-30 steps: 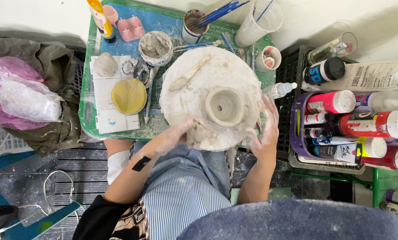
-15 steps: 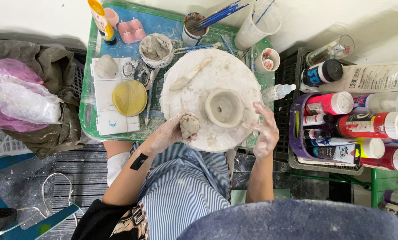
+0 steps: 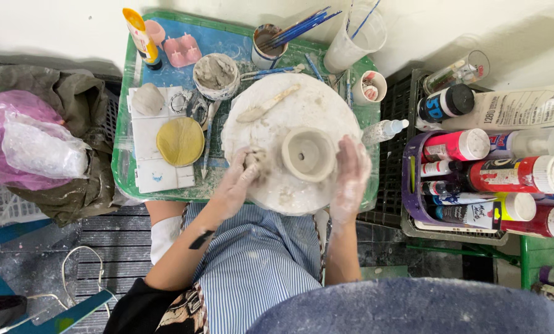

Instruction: The person shapes clay on a spinning pottery wheel by hand and using a wooden tool. They add small pieces of clay to the vessel and dip their fingers into a cup of water to keep the clay moist while smoothing the walls.

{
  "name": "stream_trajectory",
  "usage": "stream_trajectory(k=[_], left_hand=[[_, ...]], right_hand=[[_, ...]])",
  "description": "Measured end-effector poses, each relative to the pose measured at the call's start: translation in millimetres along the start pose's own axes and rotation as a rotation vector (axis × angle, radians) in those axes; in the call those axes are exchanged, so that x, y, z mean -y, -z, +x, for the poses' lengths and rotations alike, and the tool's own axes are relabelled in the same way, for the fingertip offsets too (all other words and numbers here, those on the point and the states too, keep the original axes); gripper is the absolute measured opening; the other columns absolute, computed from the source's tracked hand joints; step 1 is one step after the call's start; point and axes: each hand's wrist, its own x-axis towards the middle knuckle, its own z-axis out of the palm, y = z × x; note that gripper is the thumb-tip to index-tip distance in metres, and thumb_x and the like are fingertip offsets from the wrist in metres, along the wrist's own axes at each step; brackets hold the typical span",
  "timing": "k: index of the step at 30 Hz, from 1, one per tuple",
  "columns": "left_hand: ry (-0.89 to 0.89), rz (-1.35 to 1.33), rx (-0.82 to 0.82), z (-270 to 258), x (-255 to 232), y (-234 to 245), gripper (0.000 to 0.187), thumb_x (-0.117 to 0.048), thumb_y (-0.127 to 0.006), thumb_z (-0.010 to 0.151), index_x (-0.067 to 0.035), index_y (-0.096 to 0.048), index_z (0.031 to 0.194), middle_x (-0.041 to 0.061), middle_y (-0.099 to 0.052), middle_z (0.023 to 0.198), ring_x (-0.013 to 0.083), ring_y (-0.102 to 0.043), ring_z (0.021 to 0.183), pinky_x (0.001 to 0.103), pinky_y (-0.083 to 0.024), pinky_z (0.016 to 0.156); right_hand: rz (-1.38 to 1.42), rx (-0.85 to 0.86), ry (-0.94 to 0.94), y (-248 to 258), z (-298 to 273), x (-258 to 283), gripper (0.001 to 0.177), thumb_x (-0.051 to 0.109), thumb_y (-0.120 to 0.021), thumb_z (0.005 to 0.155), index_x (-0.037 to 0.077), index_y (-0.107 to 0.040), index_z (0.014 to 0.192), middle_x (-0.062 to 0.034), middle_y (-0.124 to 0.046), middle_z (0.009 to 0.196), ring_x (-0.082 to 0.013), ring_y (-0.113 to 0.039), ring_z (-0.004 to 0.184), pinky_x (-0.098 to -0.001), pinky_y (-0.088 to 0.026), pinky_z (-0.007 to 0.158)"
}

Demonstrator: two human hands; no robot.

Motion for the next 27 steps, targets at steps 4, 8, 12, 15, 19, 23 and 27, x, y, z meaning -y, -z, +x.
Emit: stream_trajectory(k=[4, 8, 12, 15, 19, 23, 27], left_hand=[[-0.377, 0.528, -0.211, 12.3, -19.5, -2.5, 0.056, -0.021, -0.055, 0.100, 0.003, -0.039, 0.148, 0.026, -0.049, 0.142, 0.0353, -0.047, 0.135, 0.041, -0.039, 0.115], [-0.507, 0.841, -0.253, 28.8, -28.3, 1.0, 0.061, -0.020, -0.059, 0.092, -0.001, -0.045, 0.148, 0.022, -0.051, 0.145, 0.0375, -0.041, 0.141, 0.051, -0.029, 0.123], [-0.553, 1.081, -0.120, 35.4, -39.4, 3.2, 0.069, -0.038, -0.068, 0.084, -0.011, -0.050, 0.145, 0.008, -0.055, 0.145, 0.0312, -0.045, 0.145, 0.060, -0.016, 0.125], [-0.606, 1.058, -0.051, 39.1, -52.5, 6.0, 0.103, -0.062, -0.075, 0.070, -0.003, -0.044, 0.148, 0.013, -0.049, 0.151, 0.0342, -0.041, 0.144, 0.066, -0.011, 0.120], [-0.614, 1.072, -0.021, 42.4, -55.7, -11.0, 0.127, -0.078, -0.080, 0.059, -0.003, -0.038, 0.153, 0.013, -0.045, 0.158, 0.0335, -0.038, 0.150, 0.065, -0.011, 0.122], [-0.581, 1.010, -0.085, 44.7, -43.1, -34.7, 0.134, -0.079, -0.079, 0.058, -0.003, -0.033, 0.157, 0.019, -0.039, 0.161, 0.0344, -0.036, 0.150, 0.065, -0.011, 0.121], [-0.568, 1.063, -0.110, 45.7, -31.0, -40.5, 0.129, -0.079, -0.080, 0.066, -0.006, -0.032, 0.160, 0.014, -0.038, 0.165, 0.0297, -0.035, 0.154, 0.065, -0.009, 0.125]], right_hand=[[-0.410, 0.052, -0.039, -26.5, -4.7, -0.8, 0.084, 0.073, -0.024, 0.112, 0.012, 0.004, 0.163, -0.0169, -0.017, 0.179, -0.0357, -0.027, 0.167, -0.0480, -0.033, 0.133], [-0.025, -0.022, -0.225, -49.4, -4.3, -3.5, 0.094, 0.071, -0.026, 0.103, 0.011, 0.012, 0.165, -0.0158, -0.006, 0.176, -0.0358, -0.021, 0.161, -0.0479, -0.030, 0.129], [-0.059, -0.031, -0.168, -52.8, -1.3, -2.1, 0.087, 0.063, -0.034, 0.109, 0.013, 0.009, 0.165, -0.0165, -0.006, 0.177, -0.0360, -0.018, 0.162, -0.0481, -0.022, 0.133], [-0.022, -0.048, -0.059, -49.4, -3.2, 3.2, 0.079, 0.059, -0.033, 0.112, 0.014, 0.002, 0.167, -0.0180, -0.016, 0.176, -0.0355, -0.021, 0.163, -0.0488, -0.026, 0.135], [-0.477, 0.077, 0.131, -35.2, 5.5, 6.4, 0.071, 0.051, -0.048, 0.119, 0.020, -0.005, 0.165, -0.0197, -0.017, 0.175, -0.0367, -0.020, 0.165, -0.0557, -0.026, 0.138], [-0.001, 0.007, -0.180, -44.6, 3.4, 13.6, 0.081, 0.064, -0.032, 0.110, 0.014, -0.005, 0.168, -0.0214, -0.016, 0.176, -0.0385, -0.019, 0.163, -0.0557, -0.024, 0.132], [0.062, -0.044, -0.125, -50.1, 9.1, 22.8, 0.086, 0.068, -0.032, 0.105, 0.017, 0.002, 0.166, -0.0188, -0.015, 0.174, -0.0378, -0.024, 0.160, -0.0542, -0.034, 0.128]])
